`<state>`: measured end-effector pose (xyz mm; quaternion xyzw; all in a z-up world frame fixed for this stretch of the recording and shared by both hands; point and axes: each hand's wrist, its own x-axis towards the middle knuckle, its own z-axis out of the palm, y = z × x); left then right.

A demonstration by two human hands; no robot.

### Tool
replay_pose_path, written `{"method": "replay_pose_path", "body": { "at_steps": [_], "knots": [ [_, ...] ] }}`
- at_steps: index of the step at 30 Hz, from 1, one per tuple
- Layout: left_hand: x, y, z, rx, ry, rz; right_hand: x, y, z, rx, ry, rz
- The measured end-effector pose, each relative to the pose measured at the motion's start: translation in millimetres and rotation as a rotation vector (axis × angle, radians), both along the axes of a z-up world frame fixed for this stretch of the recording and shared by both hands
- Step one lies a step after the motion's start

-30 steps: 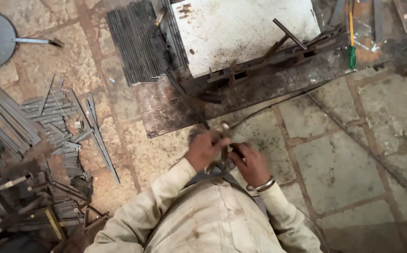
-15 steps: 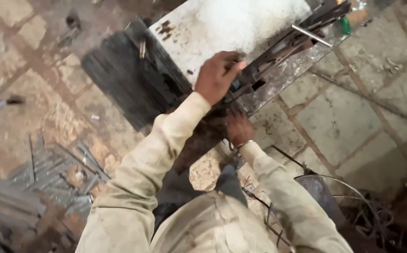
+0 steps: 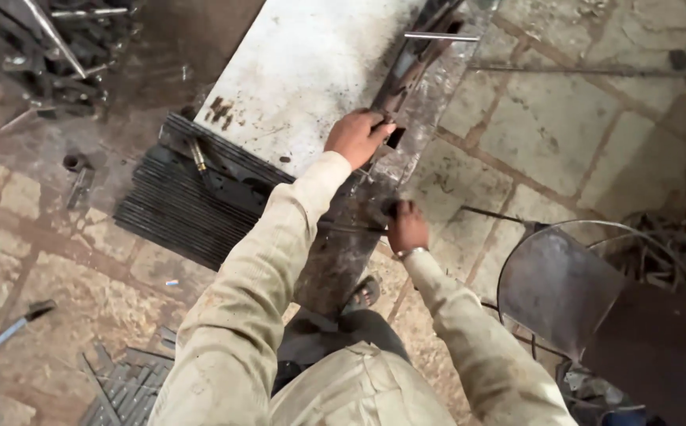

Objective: The person is welding small metal brackets and rods onto a larger metal frame using a welding torch.

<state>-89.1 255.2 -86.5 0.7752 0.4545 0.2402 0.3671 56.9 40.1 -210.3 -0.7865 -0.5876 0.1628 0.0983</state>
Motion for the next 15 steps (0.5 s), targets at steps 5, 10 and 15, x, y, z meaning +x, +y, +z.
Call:
{"method": "replay_pose_path", "body": {
  "at_steps": [5, 10, 15],
  "knots": [
    [-6.1, 2.8, -4.3, -0.121, 0.159, -0.16, 12.8, -86.9, 11.5, 0.152, 0.395, -0.314],
    [-2.4, 18.2, -40.1, -0.187, 0.151, -0.213, 25.5, -155.0, -6.8, 0.218, 0.814, -0.611],
    [5.0, 34.8, -101.1, -0.135, 0.172, -0.188, 17.5, -117.6, 84.1, 0.388, 1.19, -0.602]
  ]
}}
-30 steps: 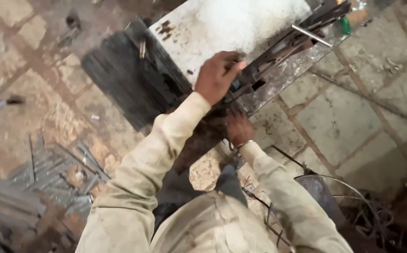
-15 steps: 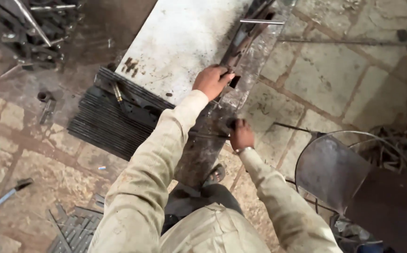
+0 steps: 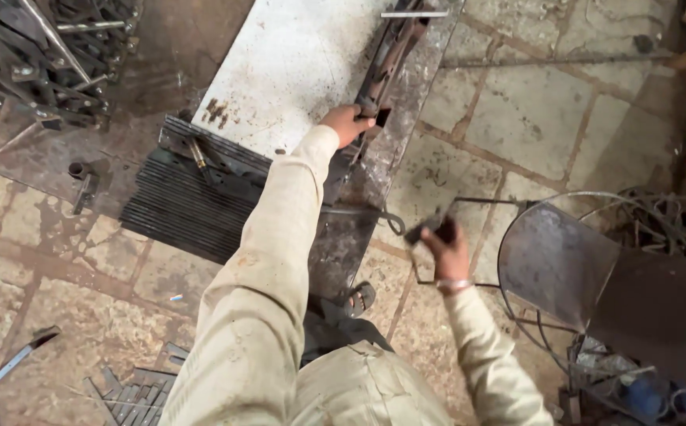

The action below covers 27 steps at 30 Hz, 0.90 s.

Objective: The person is welding small metal brackets and rods onto a larger metal frame using a welding torch.

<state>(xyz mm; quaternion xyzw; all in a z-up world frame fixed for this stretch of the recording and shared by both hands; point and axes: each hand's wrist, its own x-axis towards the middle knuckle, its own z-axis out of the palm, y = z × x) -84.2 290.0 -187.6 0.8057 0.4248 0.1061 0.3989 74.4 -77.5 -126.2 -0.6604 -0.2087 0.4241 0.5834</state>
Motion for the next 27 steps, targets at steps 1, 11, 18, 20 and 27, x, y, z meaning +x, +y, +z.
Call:
{"method": "replay_pose_path", "body": {
  "at_steps": [1, 11, 18, 20, 27],
  "knots": [
    [-2.9, -6.1, 0.5, -0.006, 0.002, -0.008, -0.6, 16.8, 10.2, -0.006, 0.002, -0.008],
    [-22.8, -5.8, 51.5, -0.046, -0.101, -0.1, -39.4, 217.2, 91.9, 0.259, -0.556, 0.132],
    [-24.0, 2.3, 11.3, 0.053, -0.144, -0.164, -54.8, 256.8, 73.9, 0.015, -0.884, 0.182],
    [-31.3, 6.1, 16.0, 0.015, -0.183, -0.181, -49.2, 258.8, 63.9, -0.053, -0.969, 0.195],
    [-32.2, 14.5, 10.2, -0.021, -0.25, -0.231, -42.9, 252.6, 57.2, -0.001, -1.226, 0.24]
  ]
}}
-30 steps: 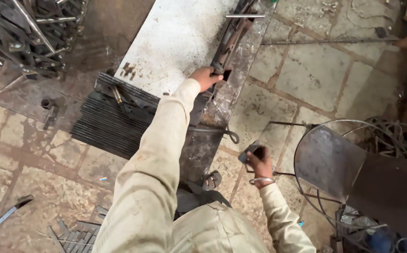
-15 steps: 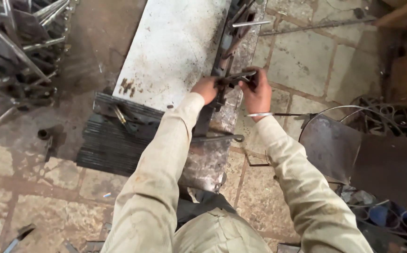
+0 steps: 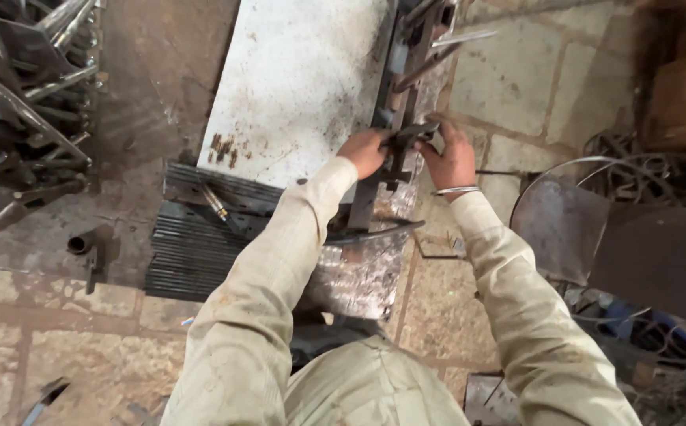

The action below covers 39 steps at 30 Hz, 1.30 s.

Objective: The person is welding small metal brackets and rods onto a larger metal frame using a welding torch.

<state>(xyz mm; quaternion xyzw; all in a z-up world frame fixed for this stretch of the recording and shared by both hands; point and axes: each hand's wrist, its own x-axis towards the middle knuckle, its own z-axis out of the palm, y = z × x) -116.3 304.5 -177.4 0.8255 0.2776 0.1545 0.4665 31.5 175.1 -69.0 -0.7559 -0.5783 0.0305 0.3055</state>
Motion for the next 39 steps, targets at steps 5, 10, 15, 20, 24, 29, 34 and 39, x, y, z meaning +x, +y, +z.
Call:
{"method": "replay_pose_path", "body": {
  "at_steps": [5, 10, 15, 20, 24, 29, 34, 39],
  "knots": [
    [-0.5, 15.4, 16.4, -0.066, 0.15, -0.123, -74.8, -61.3, 24.0, 0.112, 0.06, -0.185],
    [10.9, 30.5, 50.7, -0.095, 0.363, -0.268, -186.5, -97.6, -8.5, -0.131, 0.124, 0.203],
    [22.6, 36.8, 58.8, 0.009, 0.429, -0.327, -249.3, -58.4, -57.8, -0.375, -0.099, 0.423],
    [28.3, 37.3, 75.2, -0.043, 0.523, -0.329, -251.8, -57.7, -150.2, -0.423, -0.183, 0.39],
    [30.6, 39.6, 77.8, 0.0, 0.549, -0.318, -229.2, -45.8, -87.5, -0.442, 0.047, 0.529],
    [42.0, 49.0, 40.7, 0.008, 0.526, -0.356, -176.4, -82.8, 26.6, -0.668, 0.091, 0.5],
    [40.9, 55.7, 54.0, -0.017, 0.559, -0.426, -129.6, -156.0, 58.2, -0.705, 0.084, 0.473],
    [41.4, 63.5, 70.1, -0.083, 0.67, -0.545, -100.6, -229.4, 43.1, -0.636, 0.274, 0.246]
  ]
}}
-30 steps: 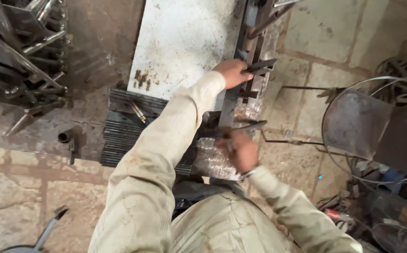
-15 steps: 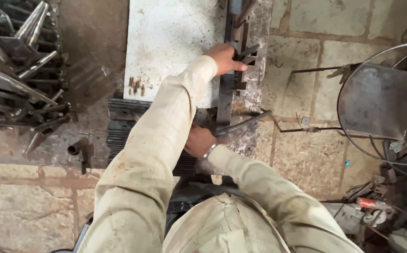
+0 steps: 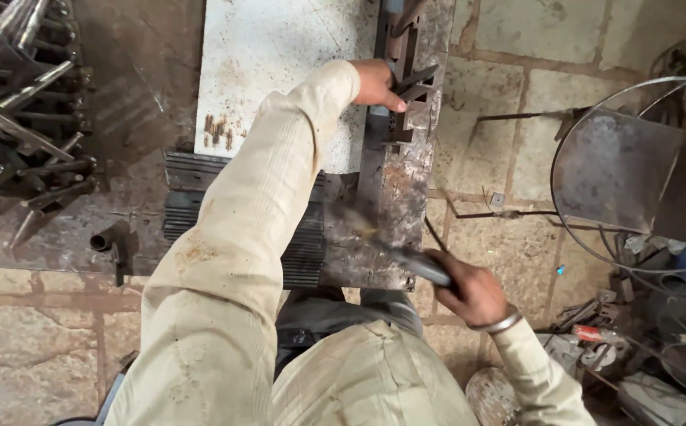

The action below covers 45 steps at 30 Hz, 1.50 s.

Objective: The person is welding small metal brackets and rods onto a larger metal frame using a welding torch.

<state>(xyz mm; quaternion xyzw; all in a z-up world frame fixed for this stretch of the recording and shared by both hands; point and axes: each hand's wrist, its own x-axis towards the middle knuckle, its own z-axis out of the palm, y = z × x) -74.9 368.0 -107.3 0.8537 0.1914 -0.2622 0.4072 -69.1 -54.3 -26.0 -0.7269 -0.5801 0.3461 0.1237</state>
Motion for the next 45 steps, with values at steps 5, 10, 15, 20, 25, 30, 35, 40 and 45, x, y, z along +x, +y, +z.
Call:
{"method": "replay_pose_path", "body": {
  "at_steps": [5, 10, 15, 20, 25, 30, 35, 40, 45],
  "knots": [
    [1.0, -1.8, 2.9, 0.035, -0.032, 0.032, 14.3, -88.7, -79.2, 0.133, 0.363, -0.497],
    [2.2, -6.7, -1.1, 0.094, -0.106, 0.033, 26.5, -59.6, -119.6, 0.219, 0.463, -0.946],
    [-1.8, -17.5, 10.4, 0.187, -0.147, 0.111, 38.6, -14.8, -173.7, 0.066, 0.566, -0.99],
    [-7.0, -23.1, 14.7, 0.19, -0.181, 0.155, 29.1, 18.1, -172.9, 0.096, 0.678, -0.913],
    [-8.9, -28.1, 9.2, 0.253, -0.251, 0.166, 27.8, 45.1, -160.4, 0.032, 0.684, -0.947],
    [-9.1, -31.7, 23.5, 0.182, -0.123, 0.184, 26.2, 67.7, -140.2, 0.008, 0.543, -0.93],
    [-9.0, -32.4, 20.2, 0.216, -0.164, 0.178, 25.2, 77.6, -133.3, 0.0, 0.417, -0.907],
    [-9.0, -33.4, 23.8, 0.188, -0.115, 0.189, 27.0, 78.0, -137.6, 0.023, 0.391, -0.871],
    [-7.8, -32.3, 20.4, 0.215, -0.136, 0.185, 24.8, 89.0, -119.7, -0.029, 0.396, -0.895]
  ]
}}
